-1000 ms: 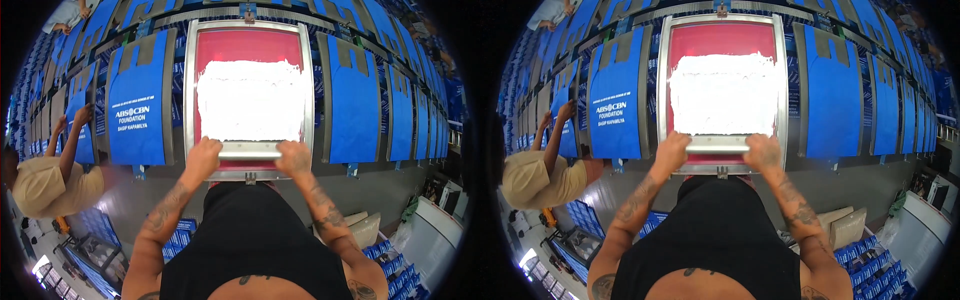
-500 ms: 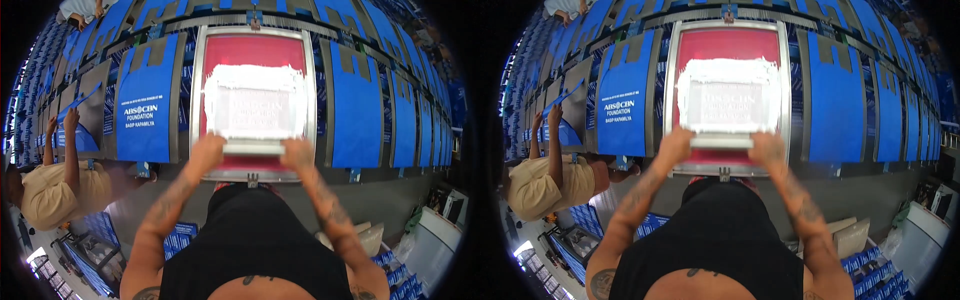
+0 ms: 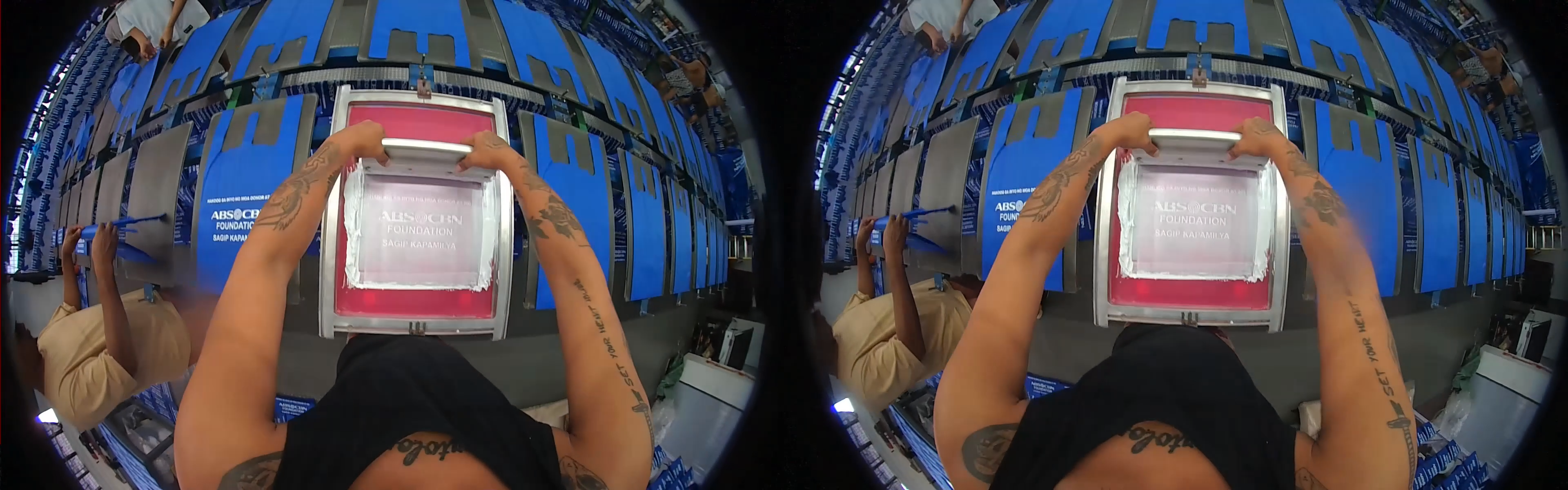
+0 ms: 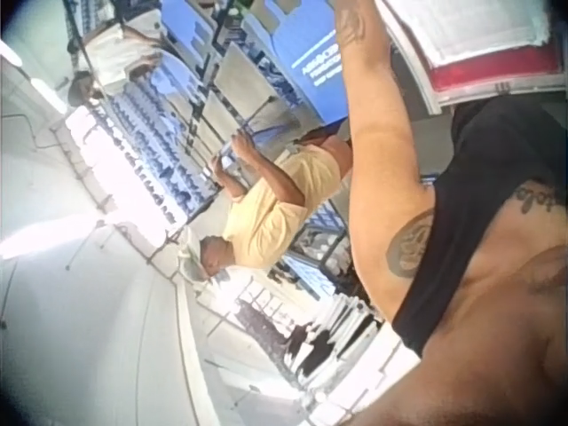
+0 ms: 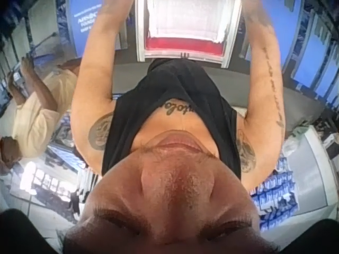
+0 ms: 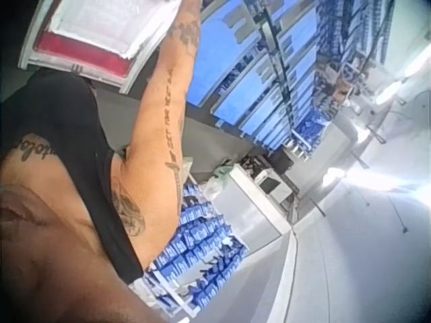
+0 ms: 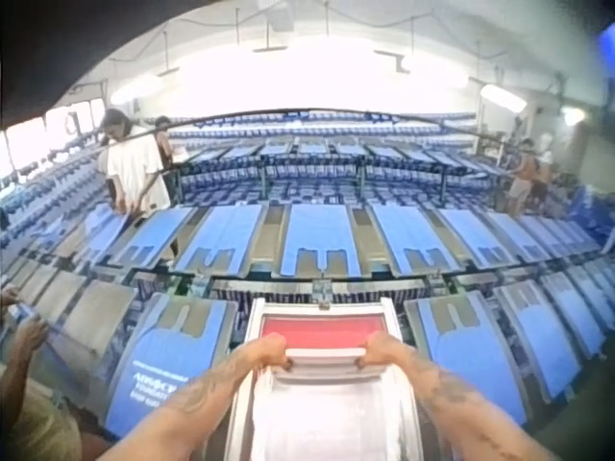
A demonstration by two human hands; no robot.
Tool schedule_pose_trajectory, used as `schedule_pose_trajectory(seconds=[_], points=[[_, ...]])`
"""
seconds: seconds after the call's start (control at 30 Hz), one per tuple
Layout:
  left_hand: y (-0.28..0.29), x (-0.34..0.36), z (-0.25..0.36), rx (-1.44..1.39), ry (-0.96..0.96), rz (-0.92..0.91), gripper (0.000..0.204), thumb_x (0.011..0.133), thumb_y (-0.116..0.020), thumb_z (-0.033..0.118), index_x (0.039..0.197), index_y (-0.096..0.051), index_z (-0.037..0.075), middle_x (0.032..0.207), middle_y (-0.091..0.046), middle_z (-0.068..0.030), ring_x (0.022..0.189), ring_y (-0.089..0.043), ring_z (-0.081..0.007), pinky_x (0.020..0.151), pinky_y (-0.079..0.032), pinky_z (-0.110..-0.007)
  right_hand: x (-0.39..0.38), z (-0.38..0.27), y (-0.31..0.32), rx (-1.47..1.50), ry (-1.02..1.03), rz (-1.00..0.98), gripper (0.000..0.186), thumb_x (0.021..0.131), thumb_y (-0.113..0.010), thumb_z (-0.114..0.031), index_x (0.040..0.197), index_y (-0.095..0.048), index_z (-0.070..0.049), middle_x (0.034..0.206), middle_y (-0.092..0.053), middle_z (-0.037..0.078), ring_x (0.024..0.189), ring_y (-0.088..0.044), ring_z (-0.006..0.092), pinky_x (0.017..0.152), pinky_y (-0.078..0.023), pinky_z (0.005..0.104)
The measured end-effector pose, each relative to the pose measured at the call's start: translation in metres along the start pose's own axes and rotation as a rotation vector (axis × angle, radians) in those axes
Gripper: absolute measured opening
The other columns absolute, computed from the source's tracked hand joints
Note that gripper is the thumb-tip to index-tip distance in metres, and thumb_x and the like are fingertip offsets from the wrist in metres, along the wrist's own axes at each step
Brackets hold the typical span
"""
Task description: Applying white ink to blue fabric using a manual screen printing frame and squeegee.
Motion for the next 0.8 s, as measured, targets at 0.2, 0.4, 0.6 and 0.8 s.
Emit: schedule_pose_trajectory(seconds=[0.2, 0.4, 0.6, 0.8], points=[[0.056, -0.002, 0.007, -0.021, 0.103, -0.03, 0.049, 0.062, -0.081, 0.033, 0.088, -0.069, -0.007, 0.079, -0.068, -0.021, 0.059, -0.066, -0.0319, 0.059, -0.055, -0.039, -0.002, -0.017, 0.051, 0.097, -0.05, 0.111, 0.048, 0.063, -0.08, -0.031, 0.103, -0.07, -0.009, 0.093, -0.069, 0.015, 0.089, -0.065, 0.0301, 0.079, -0.048, 0.036], [-0.026, -0.022, -0.013, 0.174, -0.032, 0.627, 0.055, 0.068, -0.08, 0.03, 0.108, -0.058, -0.001, 0.104, -0.062, -0.0204, 0.101, -0.06, -0.0326, 0.091, -0.048, -0.042, 0.04, -0.005, 0.003, -0.083, -0.035, -0.045, 0.053, 0.06, -0.074, -0.033, 0.107, -0.068, -0.008, 0.096, -0.069, 0.019, 0.094, -0.065, 0.0355, 0.085, -0.049, 0.0409], [-0.157, -0.21, 0.066, -0.971, 0.108, -0.788, 0.047, 0.097, -0.048, 0.044, 0.111, -0.061, 0.001, 0.094, -0.067, -0.0107, 0.08, -0.066, -0.0205, 0.075, -0.053, -0.033, 0.012, -0.025, 0.001, -0.075, -0.013, 0.059, 0.052, 0.067, -0.07, -0.039, 0.109, -0.068, -0.008, 0.099, -0.069, 0.018, 0.1, -0.064, 0.0329, 0.086, -0.049, 0.0425], [-0.312, -0.269, 0.18, -1.446, 0.606, -0.253, 0.054, 0.098, -0.043, 0.049, 0.096, -0.064, 0.0, 0.075, -0.062, -0.0053, 0.06, -0.058, -0.013, 0.053, -0.047, -0.027, 0.022, -0.009, 0.003, -0.047, 0.103, 0.036, 0.063, 0.072, -0.072, -0.038, 0.127, -0.057, -0.01, 0.113, -0.065, 0.017, 0.105, -0.062, 0.0324, 0.091, -0.048, 0.0415]])
Point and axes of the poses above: each hand's wrist, its own x-axis towards the middle knuckle, its own y-axis out of the back of the hand, z = x × y, the point moved 1 cm from there along x, towards the middle knuckle
